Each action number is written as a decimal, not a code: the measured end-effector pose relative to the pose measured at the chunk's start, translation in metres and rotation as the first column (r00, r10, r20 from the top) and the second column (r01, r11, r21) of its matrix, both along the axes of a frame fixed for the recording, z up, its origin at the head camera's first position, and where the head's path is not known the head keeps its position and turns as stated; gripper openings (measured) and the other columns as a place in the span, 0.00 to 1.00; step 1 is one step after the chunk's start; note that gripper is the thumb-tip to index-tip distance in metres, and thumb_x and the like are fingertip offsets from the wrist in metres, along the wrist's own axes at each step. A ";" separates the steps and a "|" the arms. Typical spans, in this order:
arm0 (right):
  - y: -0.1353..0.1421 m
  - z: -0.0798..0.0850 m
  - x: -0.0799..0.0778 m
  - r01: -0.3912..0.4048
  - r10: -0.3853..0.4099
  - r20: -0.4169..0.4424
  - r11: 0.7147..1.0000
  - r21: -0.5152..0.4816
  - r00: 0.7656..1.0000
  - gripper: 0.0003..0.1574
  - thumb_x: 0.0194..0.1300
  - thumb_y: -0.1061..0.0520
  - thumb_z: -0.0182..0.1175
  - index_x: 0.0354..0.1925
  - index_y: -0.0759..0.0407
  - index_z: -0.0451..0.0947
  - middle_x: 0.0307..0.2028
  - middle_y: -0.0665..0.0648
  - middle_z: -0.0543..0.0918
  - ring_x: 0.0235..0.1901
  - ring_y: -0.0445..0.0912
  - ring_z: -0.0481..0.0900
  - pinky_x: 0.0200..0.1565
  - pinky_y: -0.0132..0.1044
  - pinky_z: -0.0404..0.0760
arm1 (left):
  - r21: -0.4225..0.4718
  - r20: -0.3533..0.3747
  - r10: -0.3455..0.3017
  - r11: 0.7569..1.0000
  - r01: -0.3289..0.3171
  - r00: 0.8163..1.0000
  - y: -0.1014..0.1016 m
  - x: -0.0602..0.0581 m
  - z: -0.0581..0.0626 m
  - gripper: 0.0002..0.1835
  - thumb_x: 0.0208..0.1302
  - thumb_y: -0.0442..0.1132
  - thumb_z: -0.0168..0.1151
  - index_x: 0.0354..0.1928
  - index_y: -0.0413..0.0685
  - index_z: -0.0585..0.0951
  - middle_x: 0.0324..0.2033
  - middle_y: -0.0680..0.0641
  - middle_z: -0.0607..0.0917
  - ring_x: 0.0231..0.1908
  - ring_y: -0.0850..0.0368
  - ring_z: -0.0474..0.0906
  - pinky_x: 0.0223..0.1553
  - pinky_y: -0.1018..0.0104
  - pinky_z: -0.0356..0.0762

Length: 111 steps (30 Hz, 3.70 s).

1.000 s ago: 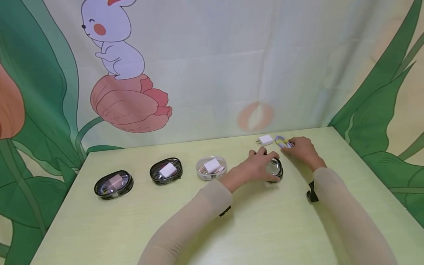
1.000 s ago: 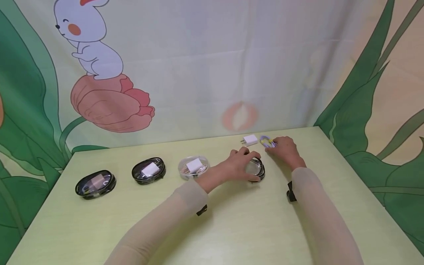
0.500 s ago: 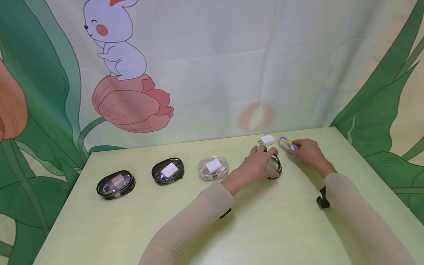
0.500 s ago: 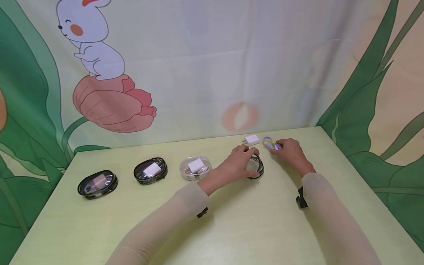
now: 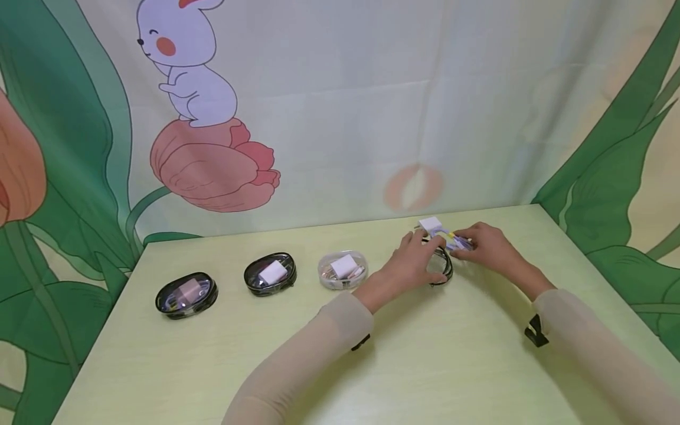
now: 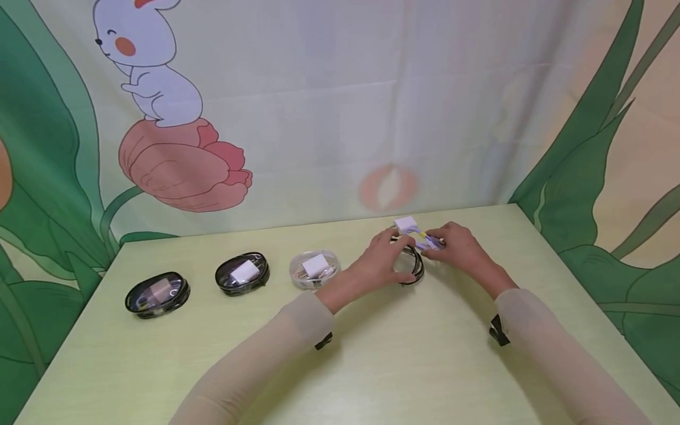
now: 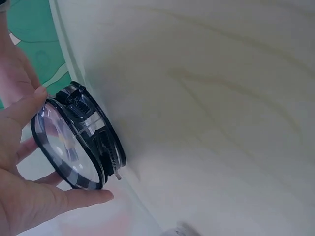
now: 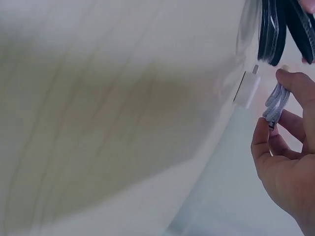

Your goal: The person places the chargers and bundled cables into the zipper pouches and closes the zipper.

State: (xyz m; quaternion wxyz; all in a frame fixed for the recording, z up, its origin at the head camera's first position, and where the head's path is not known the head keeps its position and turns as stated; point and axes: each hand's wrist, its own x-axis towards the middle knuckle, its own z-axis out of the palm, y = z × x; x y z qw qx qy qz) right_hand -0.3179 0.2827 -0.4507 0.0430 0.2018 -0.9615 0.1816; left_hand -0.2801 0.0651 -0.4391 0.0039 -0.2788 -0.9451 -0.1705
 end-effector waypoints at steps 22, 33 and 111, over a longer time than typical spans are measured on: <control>-0.012 0.006 0.015 -0.218 0.204 0.111 0.967 0.130 0.973 0.26 0.53 0.55 0.69 0.49 0.66 0.81 0.37 0.61 0.79 0.34 0.48 0.74 0.35 0.40 0.74 | 0.074 -0.026 -0.088 0.993 0.090 0.996 -0.009 0.000 -0.003 0.32 0.52 0.53 0.71 0.59 0.67 0.68 0.64 0.45 0.57 0.64 0.42 0.56 0.59 0.49 0.65; -0.029 0.006 0.012 -0.173 0.169 0.240 0.985 -0.006 0.956 0.14 0.51 0.55 0.70 0.32 0.63 0.79 0.26 0.53 0.78 0.24 0.42 0.71 0.28 0.34 0.72 | 0.077 -0.049 -0.172 0.982 0.175 0.984 -0.012 -0.004 -0.003 0.29 0.57 0.48 0.68 0.59 0.60 0.67 0.59 0.45 0.61 0.54 0.48 0.65 0.46 0.64 0.74; -0.040 0.002 0.003 -0.204 0.219 0.256 0.975 -0.083 0.942 0.14 0.58 0.64 0.63 0.44 0.62 0.80 0.39 0.58 0.84 0.40 0.50 0.82 0.42 0.43 0.80 | 0.068 -0.031 -0.115 0.991 0.116 0.993 -0.024 0.002 -0.005 0.41 0.50 0.58 0.70 0.63 0.58 0.62 0.62 0.45 0.57 0.61 0.41 0.58 0.58 0.54 0.69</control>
